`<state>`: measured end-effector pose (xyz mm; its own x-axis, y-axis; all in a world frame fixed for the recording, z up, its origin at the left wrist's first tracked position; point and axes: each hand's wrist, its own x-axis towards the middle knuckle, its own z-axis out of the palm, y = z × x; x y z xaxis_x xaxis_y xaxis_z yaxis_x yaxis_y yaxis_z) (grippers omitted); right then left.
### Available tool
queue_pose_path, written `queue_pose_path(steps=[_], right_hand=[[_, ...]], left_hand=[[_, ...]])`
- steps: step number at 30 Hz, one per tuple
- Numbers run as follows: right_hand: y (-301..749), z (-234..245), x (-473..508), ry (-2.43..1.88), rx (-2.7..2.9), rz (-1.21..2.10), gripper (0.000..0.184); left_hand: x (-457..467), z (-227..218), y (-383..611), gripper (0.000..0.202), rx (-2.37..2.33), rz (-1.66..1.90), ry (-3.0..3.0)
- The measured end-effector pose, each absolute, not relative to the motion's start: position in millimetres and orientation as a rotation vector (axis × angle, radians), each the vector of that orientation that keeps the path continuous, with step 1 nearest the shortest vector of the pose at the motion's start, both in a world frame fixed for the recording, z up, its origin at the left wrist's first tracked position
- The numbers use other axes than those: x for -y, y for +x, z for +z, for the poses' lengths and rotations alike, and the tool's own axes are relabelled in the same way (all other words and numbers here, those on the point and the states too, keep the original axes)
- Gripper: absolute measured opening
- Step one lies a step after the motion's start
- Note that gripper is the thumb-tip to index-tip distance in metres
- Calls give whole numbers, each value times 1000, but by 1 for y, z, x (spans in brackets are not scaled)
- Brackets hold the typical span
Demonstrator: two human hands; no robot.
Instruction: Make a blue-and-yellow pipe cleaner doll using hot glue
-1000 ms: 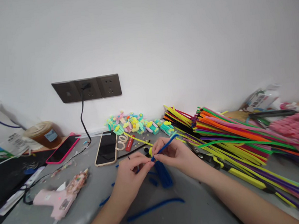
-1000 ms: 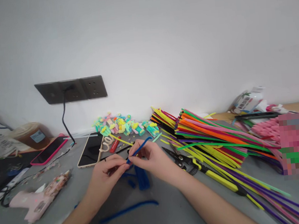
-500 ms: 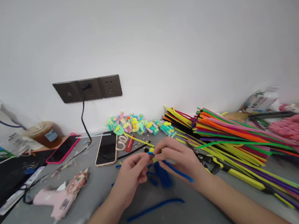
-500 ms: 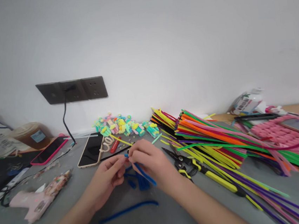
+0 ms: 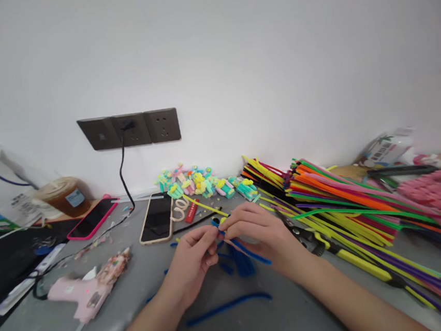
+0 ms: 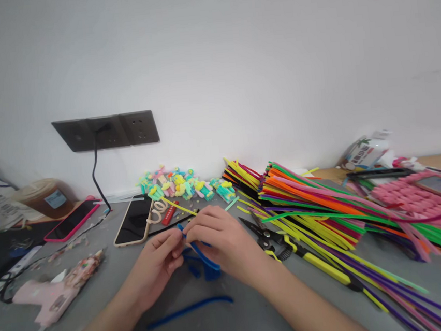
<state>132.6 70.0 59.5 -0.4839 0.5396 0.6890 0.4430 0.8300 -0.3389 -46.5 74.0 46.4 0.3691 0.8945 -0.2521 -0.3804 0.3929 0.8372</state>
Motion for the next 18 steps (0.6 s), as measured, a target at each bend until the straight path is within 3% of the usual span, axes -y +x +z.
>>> queue_pose_path(steps=[10, 18], right_hand=[[132, 49, -72, -706, 2200, 7, 19], [131, 62, -68, -731, 2088, 305, 12]], left_hand=[[-75, 45, -47, 40, -836, 923, 732], [-75, 49, -47, 39, -826, 914, 742]])
